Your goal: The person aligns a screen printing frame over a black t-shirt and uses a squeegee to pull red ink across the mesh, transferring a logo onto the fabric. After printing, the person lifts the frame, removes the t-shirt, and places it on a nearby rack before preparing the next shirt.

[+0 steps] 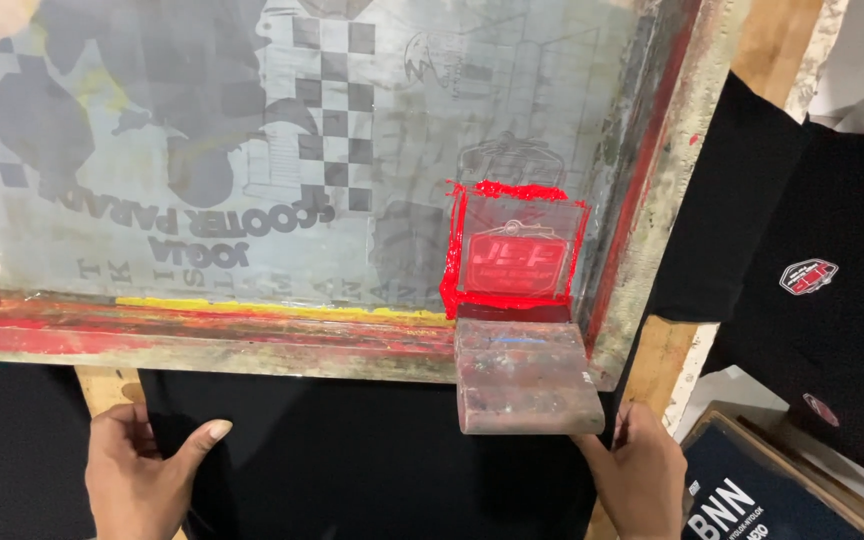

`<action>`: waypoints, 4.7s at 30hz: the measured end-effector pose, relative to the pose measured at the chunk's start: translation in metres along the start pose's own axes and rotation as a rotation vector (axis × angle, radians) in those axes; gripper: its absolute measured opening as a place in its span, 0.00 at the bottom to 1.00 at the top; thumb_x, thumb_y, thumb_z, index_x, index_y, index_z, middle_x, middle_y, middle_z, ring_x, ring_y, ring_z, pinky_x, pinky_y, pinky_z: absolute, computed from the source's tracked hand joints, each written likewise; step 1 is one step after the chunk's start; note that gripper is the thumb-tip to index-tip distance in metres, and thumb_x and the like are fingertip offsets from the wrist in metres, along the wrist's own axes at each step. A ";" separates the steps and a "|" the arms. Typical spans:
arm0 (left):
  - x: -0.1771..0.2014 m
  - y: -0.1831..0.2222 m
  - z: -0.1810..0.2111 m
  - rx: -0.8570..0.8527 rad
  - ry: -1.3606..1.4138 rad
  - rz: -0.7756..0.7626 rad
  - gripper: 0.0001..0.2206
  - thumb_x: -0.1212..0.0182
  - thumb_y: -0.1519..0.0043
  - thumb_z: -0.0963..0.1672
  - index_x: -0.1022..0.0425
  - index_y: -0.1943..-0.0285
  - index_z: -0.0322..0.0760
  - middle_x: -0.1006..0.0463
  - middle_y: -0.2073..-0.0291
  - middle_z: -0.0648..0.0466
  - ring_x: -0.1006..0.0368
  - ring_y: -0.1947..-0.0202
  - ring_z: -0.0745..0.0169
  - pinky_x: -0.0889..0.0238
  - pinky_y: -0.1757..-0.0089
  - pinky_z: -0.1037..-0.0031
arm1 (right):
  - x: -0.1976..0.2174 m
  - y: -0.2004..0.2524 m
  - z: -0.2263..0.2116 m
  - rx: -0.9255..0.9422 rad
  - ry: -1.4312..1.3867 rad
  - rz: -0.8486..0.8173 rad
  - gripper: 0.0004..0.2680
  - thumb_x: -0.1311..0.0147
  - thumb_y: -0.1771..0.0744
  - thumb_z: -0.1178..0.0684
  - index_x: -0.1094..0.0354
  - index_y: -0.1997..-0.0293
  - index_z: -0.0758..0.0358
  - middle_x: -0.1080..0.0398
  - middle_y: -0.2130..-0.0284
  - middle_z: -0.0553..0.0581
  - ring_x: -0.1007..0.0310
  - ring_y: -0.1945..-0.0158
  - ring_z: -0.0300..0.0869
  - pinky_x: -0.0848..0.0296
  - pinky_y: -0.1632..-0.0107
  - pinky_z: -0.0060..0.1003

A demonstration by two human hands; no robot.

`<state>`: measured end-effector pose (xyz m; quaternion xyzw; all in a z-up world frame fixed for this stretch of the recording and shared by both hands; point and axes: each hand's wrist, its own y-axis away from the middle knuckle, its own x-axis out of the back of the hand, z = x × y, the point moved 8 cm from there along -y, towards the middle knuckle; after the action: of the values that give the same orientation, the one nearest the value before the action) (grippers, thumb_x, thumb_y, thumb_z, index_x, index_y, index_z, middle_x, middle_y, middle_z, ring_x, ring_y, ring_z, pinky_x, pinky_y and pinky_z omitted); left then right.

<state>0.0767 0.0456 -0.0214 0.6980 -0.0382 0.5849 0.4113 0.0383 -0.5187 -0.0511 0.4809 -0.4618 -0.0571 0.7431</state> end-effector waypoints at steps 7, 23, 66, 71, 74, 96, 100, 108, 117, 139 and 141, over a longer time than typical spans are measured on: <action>0.001 0.000 0.005 0.000 -0.003 -0.021 0.37 0.20 0.57 0.54 0.33 0.46 0.29 0.29 0.59 0.48 0.32 0.62 0.53 0.36 0.56 0.63 | 0.001 0.000 -0.001 0.059 -0.010 0.054 0.17 0.32 0.41 0.42 0.43 0.76 0.57 0.35 0.80 0.53 0.36 0.74 0.45 0.37 0.64 0.39; -0.003 0.000 -0.010 -0.086 -0.012 0.076 0.36 0.20 0.56 0.55 0.31 0.46 0.29 0.27 0.61 0.46 0.29 0.61 0.51 0.36 0.55 0.62 | 0.007 0.005 -0.009 0.139 -0.051 0.106 0.19 0.30 0.41 0.40 0.42 0.77 0.57 0.36 0.81 0.51 0.39 0.77 0.41 0.37 0.68 0.38; -0.007 0.002 -0.018 -0.062 -0.016 0.179 0.35 0.18 0.55 0.54 0.28 0.47 0.30 0.28 0.65 0.47 0.32 0.68 0.53 0.37 0.61 0.63 | -0.001 -0.005 -0.004 -0.025 0.105 -0.028 0.19 0.33 0.40 0.34 0.39 0.75 0.55 0.31 0.78 0.52 0.35 0.73 0.41 0.36 0.66 0.37; -0.007 0.003 -0.017 -0.052 -0.083 0.137 0.36 0.20 0.58 0.57 0.29 0.49 0.32 0.29 0.65 0.50 0.30 0.67 0.52 0.37 0.61 0.62 | 0.002 0.000 -0.005 0.000 0.074 -0.003 0.20 0.32 0.40 0.35 0.42 0.76 0.55 0.35 0.80 0.51 0.39 0.75 0.39 0.38 0.67 0.36; -0.008 0.003 -0.017 -0.086 -0.111 0.163 0.37 0.20 0.57 0.58 0.29 0.48 0.32 0.29 0.65 0.50 0.30 0.67 0.53 0.37 0.60 0.62 | 0.001 0.000 -0.004 0.058 0.048 0.046 0.19 0.29 0.41 0.40 0.43 0.76 0.55 0.36 0.81 0.51 0.40 0.77 0.39 0.39 0.68 0.35; 0.000 0.008 0.002 -0.054 -0.039 0.093 0.38 0.20 0.57 0.55 0.31 0.46 0.29 0.29 0.60 0.48 0.30 0.63 0.52 0.35 0.58 0.60 | -0.006 -0.002 0.006 0.111 -0.021 0.080 0.18 0.29 0.42 0.47 0.45 0.77 0.58 0.36 0.80 0.54 0.39 0.76 0.44 0.40 0.67 0.39; 0.004 0.009 0.002 -0.014 0.009 0.097 0.37 0.19 0.56 0.54 0.31 0.46 0.28 0.29 0.60 0.47 0.31 0.63 0.52 0.36 0.57 0.61 | -0.006 -0.001 0.002 0.189 -0.016 0.170 0.18 0.32 0.42 0.46 0.47 0.78 0.59 0.40 0.82 0.55 0.42 0.77 0.47 0.41 0.67 0.42; 0.002 0.009 0.001 -0.063 0.017 0.101 0.39 0.20 0.57 0.55 0.31 0.44 0.27 0.28 0.59 0.48 0.31 0.62 0.54 0.36 0.56 0.63 | 0.004 0.009 -0.007 0.355 -0.045 0.326 0.19 0.32 0.41 0.44 0.48 0.78 0.60 0.43 0.83 0.54 0.45 0.79 0.46 0.41 0.71 0.43; -0.001 0.010 -0.001 -0.084 -0.043 0.118 0.39 0.21 0.57 0.57 0.30 0.45 0.28 0.29 0.59 0.47 0.29 0.62 0.51 0.35 0.57 0.58 | 0.004 0.008 -0.007 0.411 0.013 0.325 0.19 0.32 0.41 0.43 0.47 0.76 0.60 0.42 0.82 0.54 0.45 0.79 0.45 0.41 0.71 0.43; -0.011 0.016 -0.021 -0.278 -0.093 0.262 0.36 0.20 0.51 0.56 0.30 0.46 0.27 0.32 0.61 0.46 0.32 0.64 0.48 0.38 0.60 0.59 | 0.020 0.021 -0.022 0.551 -0.100 0.393 0.16 0.34 0.42 0.56 0.50 0.77 0.58 0.49 0.84 0.49 0.53 0.80 0.39 0.47 0.75 0.38; -0.010 0.016 -0.017 -0.282 -0.136 0.267 0.36 0.20 0.50 0.57 0.30 0.46 0.26 0.32 0.60 0.45 0.31 0.64 0.48 0.37 0.60 0.59 | 0.021 0.022 -0.023 0.531 -0.118 0.385 0.17 0.36 0.43 0.57 0.52 0.77 0.58 0.51 0.84 0.49 0.56 0.80 0.39 0.49 0.75 0.38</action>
<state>0.0515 0.0410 -0.0215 0.6600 -0.2396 0.5748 0.4203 0.0597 -0.5033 -0.0237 0.5574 -0.5851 0.1790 0.5611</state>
